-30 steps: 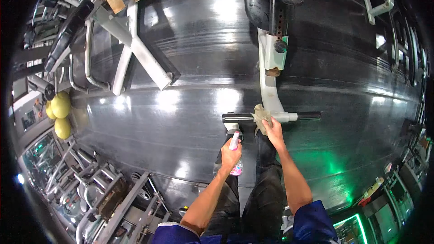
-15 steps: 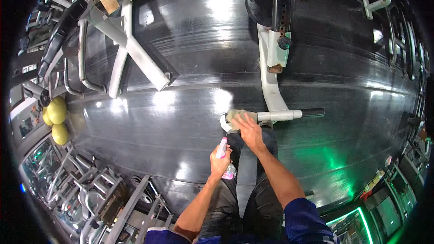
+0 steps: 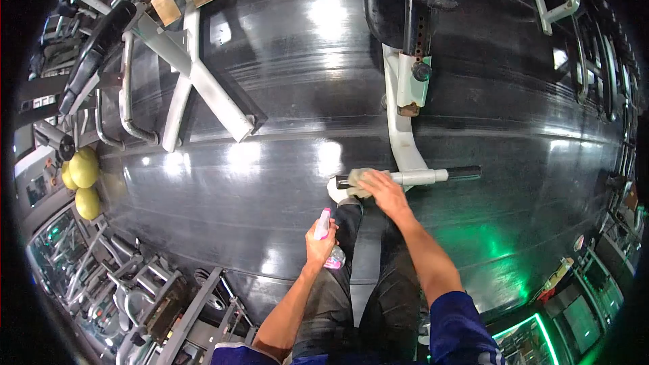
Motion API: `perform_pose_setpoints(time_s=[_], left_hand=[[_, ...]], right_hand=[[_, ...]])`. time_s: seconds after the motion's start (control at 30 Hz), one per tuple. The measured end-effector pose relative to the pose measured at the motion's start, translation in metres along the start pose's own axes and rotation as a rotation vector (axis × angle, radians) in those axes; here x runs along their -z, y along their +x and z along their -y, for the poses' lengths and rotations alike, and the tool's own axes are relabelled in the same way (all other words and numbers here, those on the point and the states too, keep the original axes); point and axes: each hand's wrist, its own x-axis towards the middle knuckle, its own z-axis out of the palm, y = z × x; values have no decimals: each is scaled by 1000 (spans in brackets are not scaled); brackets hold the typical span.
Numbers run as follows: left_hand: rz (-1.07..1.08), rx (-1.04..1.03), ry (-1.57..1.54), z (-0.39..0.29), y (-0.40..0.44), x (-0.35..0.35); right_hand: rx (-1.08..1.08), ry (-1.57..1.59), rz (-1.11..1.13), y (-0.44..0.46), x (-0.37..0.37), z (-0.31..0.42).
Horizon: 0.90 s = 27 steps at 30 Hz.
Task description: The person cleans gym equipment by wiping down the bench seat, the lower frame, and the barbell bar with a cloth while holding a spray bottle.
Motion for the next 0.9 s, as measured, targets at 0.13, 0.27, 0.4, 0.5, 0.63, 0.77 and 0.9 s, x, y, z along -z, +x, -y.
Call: perform_pose_setpoints(time_s=[0.13,0.27,0.4,0.5,0.63,0.77,0.9], left_hand=[[-25,-33,-41,0,-2,3],[-37,-20,-54,-3,-7,3],[-41,-11,-17,-5,-7,3],[-43,-33,18,-4,-5,4],[-39,-55,14,-16,-2,7],[-32,-35,51,-20,2,9],[-24,-30,67,-18,4,10]], right_hand=[[-194,-2,-120,-18,15,-19],[-457,40,-251,-2,-4,18],[-317,70,-128,18,-38,69],[-159,152,-128,31,-57,95],[-202,505,51,22,-39,102],[-733,645,-58,-34,-72,69],[-1604,1626,-755,-48,-101,50]])
